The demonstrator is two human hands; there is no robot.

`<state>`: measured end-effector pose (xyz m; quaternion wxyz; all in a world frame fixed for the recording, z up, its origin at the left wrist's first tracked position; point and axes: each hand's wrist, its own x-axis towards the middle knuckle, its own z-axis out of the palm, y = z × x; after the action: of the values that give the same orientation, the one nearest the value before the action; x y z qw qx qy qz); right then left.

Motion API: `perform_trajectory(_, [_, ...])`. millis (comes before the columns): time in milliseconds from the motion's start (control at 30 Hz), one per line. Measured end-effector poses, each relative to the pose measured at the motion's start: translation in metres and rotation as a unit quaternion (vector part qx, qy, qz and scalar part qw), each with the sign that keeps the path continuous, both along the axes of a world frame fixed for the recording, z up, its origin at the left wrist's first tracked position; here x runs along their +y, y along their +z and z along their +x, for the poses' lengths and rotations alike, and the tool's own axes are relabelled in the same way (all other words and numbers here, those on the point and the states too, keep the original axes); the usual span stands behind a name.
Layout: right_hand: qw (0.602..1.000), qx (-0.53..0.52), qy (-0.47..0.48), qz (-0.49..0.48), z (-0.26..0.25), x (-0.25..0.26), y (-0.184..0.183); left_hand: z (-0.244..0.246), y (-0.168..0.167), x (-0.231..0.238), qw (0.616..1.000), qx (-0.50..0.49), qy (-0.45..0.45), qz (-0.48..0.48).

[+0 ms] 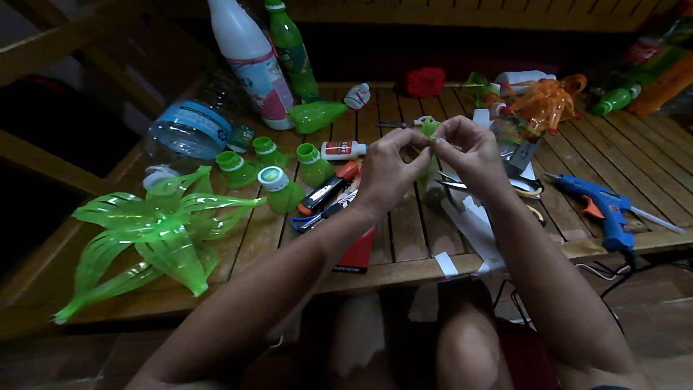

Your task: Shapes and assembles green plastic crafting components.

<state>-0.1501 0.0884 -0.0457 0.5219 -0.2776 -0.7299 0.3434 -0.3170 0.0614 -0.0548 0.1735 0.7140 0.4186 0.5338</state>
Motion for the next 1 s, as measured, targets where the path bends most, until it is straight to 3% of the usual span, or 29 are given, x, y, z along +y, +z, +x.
perform_trajectory(1000, [1.000,0.006,0.015,-0.007,-0.0010,0.0005,-0.0004,0.0050,-0.0030,-0.0027,1.000,-0.026,0.014,-0.007])
